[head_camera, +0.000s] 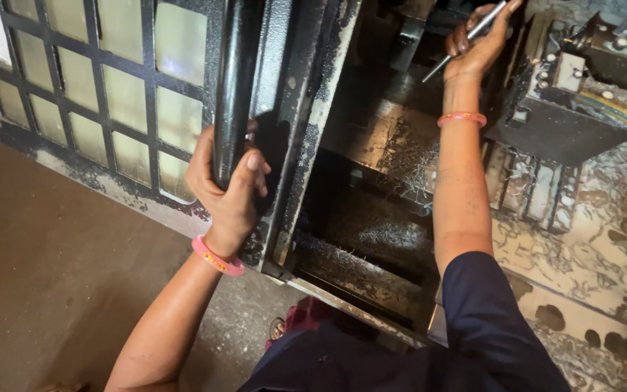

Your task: The person repeatedly inserts cylindrical metal rods into a machine, closes the door, and operates a lever to process them. The person then removes the rods and places them into a blue bin. This cycle is repeated multiple times throughout the clip.

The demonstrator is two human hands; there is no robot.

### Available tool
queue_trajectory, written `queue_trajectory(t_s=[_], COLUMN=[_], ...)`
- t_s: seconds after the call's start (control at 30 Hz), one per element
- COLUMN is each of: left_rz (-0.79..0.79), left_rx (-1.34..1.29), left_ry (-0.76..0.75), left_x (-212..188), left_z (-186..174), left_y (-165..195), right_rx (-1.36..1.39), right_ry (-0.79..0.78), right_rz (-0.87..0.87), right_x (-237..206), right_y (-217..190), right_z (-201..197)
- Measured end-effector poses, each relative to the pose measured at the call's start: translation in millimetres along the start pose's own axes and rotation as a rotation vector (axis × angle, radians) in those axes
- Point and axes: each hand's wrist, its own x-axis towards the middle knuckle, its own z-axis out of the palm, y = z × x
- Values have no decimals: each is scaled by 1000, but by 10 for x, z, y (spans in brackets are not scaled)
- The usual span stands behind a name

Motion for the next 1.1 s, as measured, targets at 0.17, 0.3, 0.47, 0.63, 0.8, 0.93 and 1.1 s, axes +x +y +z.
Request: queue_trajectory(t_s=[0.17,0.3,0.47,0.63,0.8,0.93,1.1], left_rz=[22,35,14,9,5,-10,-3], left_rx=[8,31,14,0,1,-7,-31], left_ry=[-13,-11,-22,-31,-34,-31,-71], left_x=[6,1,4,-13,-13,-12,-5], left_z=[0,4,3,-11,-19,-16,-23], left_y=[5,7,26,13,-9,-15,-34], right_rx=[193,363,124,-427,-584,-652,-685], right_ry=[-20,107,191,358,119,-30,-73], right_rz=[169,369,340,-235,-303,-226,-75], right_x=[177,280,104,-300,-426,-451,-503], right_y=[-105,6,276,416,535,591,447], right_z=[-178,-192,-20,-89,-271,-331,-441])
